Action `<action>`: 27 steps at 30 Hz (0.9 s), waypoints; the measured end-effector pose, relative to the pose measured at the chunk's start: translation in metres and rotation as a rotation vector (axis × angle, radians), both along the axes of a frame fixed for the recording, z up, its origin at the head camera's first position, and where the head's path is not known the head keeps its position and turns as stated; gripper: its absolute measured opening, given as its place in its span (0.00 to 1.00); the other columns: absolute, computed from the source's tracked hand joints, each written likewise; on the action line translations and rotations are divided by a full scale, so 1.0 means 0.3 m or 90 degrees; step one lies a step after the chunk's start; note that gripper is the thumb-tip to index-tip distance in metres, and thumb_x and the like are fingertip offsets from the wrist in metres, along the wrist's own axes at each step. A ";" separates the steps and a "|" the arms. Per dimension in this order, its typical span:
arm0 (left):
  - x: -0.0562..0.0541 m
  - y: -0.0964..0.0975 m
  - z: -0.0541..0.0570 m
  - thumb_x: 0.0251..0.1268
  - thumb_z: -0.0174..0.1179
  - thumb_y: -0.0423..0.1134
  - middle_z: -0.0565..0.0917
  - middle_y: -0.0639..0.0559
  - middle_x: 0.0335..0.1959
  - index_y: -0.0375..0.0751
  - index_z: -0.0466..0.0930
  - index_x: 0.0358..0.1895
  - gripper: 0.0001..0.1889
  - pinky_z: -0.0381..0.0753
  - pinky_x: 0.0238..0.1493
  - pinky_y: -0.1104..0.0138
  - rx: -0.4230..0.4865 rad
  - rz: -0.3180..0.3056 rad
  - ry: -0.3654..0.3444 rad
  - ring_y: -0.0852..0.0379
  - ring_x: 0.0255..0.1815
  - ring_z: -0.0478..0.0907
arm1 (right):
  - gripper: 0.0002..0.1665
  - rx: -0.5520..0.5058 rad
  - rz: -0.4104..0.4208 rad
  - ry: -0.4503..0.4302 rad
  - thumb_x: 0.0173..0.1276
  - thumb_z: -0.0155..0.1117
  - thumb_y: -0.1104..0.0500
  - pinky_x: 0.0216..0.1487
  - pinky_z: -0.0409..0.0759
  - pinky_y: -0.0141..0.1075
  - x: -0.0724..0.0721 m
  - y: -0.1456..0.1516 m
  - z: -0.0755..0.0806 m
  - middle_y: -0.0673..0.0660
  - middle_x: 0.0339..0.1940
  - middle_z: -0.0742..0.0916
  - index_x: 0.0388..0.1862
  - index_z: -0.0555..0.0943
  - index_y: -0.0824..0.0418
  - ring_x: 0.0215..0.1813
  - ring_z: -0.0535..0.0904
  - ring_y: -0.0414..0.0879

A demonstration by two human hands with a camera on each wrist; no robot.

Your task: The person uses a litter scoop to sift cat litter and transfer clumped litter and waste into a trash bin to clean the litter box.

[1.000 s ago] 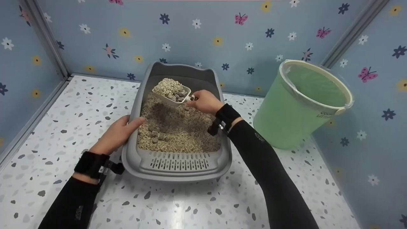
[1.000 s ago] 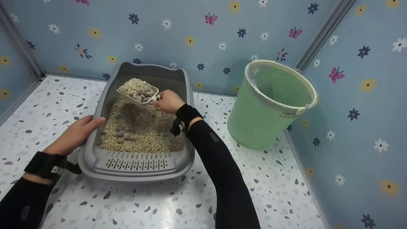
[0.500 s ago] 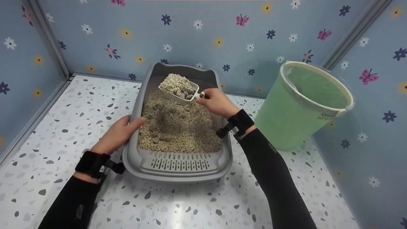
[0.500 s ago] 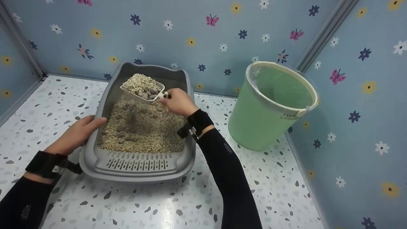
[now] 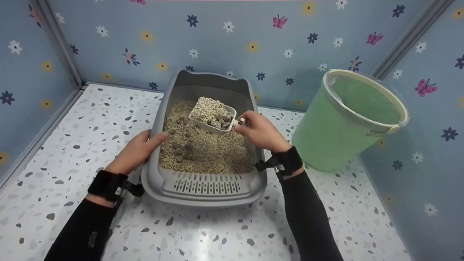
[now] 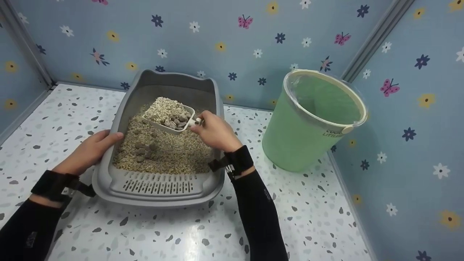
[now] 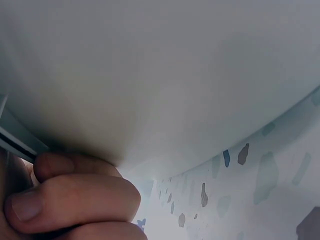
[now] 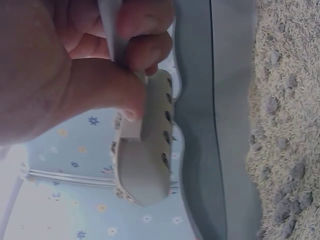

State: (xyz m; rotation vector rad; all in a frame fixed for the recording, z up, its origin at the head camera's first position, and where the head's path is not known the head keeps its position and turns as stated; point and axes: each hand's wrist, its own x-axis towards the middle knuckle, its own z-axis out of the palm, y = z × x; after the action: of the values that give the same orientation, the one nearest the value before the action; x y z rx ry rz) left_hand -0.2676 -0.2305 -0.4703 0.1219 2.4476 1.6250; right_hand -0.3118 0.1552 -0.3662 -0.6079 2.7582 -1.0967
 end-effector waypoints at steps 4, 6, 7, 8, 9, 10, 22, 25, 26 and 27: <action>-0.004 0.001 0.010 0.82 0.52 0.74 0.81 0.30 0.63 0.30 0.58 0.87 0.53 0.89 0.52 0.59 0.006 0.000 -0.001 0.40 0.55 0.86 | 0.14 0.001 0.011 0.005 0.83 0.71 0.54 0.40 0.76 0.45 0.029 0.032 -0.008 0.53 0.37 0.80 0.58 0.84 0.61 0.37 0.74 0.48; -0.005 0.003 0.015 0.83 0.52 0.74 0.81 0.30 0.63 0.30 0.57 0.88 0.53 0.90 0.52 0.59 0.009 -0.002 -0.003 0.40 0.55 0.87 | 0.12 0.003 0.014 0.004 0.82 0.72 0.54 0.41 0.76 0.44 0.041 0.048 -0.013 0.52 0.37 0.80 0.57 0.85 0.59 0.37 0.74 0.48; -0.006 0.004 0.018 0.83 0.53 0.74 0.81 0.30 0.63 0.31 0.57 0.88 0.53 0.90 0.52 0.59 0.010 -0.003 -0.003 0.40 0.55 0.87 | 0.12 0.004 0.016 0.003 0.82 0.72 0.54 0.41 0.77 0.44 0.045 0.055 -0.015 0.52 0.37 0.80 0.56 0.85 0.58 0.37 0.74 0.48; -0.008 0.005 0.020 0.83 0.53 0.73 0.81 0.30 0.64 0.31 0.56 0.88 0.53 0.90 0.52 0.60 0.011 -0.004 -0.004 0.40 0.55 0.87 | 0.11 0.005 0.017 0.005 0.82 0.72 0.55 0.41 0.77 0.44 0.050 0.061 -0.015 0.52 0.37 0.81 0.56 0.85 0.58 0.37 0.75 0.48; -0.009 0.005 0.022 0.83 0.53 0.73 0.81 0.30 0.63 0.31 0.56 0.88 0.52 0.90 0.52 0.60 0.013 -0.004 -0.004 0.40 0.55 0.87 | 0.11 0.005 0.019 0.007 0.82 0.72 0.55 0.41 0.78 0.44 0.054 0.066 -0.014 0.52 0.37 0.82 0.55 0.85 0.58 0.37 0.76 0.48; -0.010 0.005 0.023 0.83 0.53 0.73 0.81 0.30 0.64 0.31 0.56 0.88 0.52 0.90 0.52 0.60 0.015 -0.004 -0.004 0.40 0.55 0.87 | 0.10 0.005 0.021 0.007 0.82 0.73 0.55 0.41 0.79 0.44 0.057 0.070 -0.013 0.52 0.37 0.82 0.55 0.86 0.57 0.37 0.76 0.48; 0.002 -0.008 0.015 0.83 0.52 0.74 0.81 0.32 0.60 0.31 0.57 0.88 0.52 0.90 0.49 0.61 -0.005 0.005 0.006 0.43 0.51 0.87 | 0.08 0.006 0.040 0.011 0.81 0.73 0.54 0.40 0.81 0.45 0.058 0.095 -0.013 0.51 0.36 0.84 0.52 0.87 0.55 0.35 0.78 0.47; 0.005 -0.002 0.015 0.84 0.52 0.73 0.81 0.32 0.58 0.30 0.59 0.86 0.51 0.90 0.49 0.61 -0.011 0.005 0.012 0.43 0.50 0.87 | 0.07 -0.003 0.039 0.034 0.80 0.75 0.54 0.38 0.78 0.44 0.059 0.108 -0.021 0.50 0.32 0.82 0.49 0.89 0.56 0.33 0.75 0.47; 0.005 0.000 0.015 0.85 0.52 0.72 0.81 0.31 0.58 0.30 0.59 0.86 0.50 0.90 0.49 0.60 -0.014 0.006 0.013 0.43 0.50 0.87 | 0.07 -0.008 0.039 0.043 0.80 0.75 0.55 0.38 0.78 0.43 0.060 0.113 -0.023 0.50 0.32 0.82 0.49 0.89 0.56 0.33 0.75 0.46; 0.004 0.001 0.015 0.85 0.51 0.72 0.81 0.32 0.59 0.29 0.59 0.86 0.50 0.89 0.50 0.61 -0.018 0.006 0.015 0.43 0.50 0.87 | 0.06 -0.011 0.041 0.057 0.79 0.76 0.55 0.38 0.77 0.43 0.061 0.120 -0.023 0.49 0.31 0.81 0.48 0.90 0.56 0.32 0.74 0.46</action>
State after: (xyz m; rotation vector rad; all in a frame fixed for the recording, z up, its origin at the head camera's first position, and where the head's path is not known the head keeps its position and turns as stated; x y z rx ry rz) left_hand -0.2663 -0.2300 -0.4659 0.1260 2.4910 1.6007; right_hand -0.2935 0.1911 -0.3730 -0.7594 2.7853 -1.1066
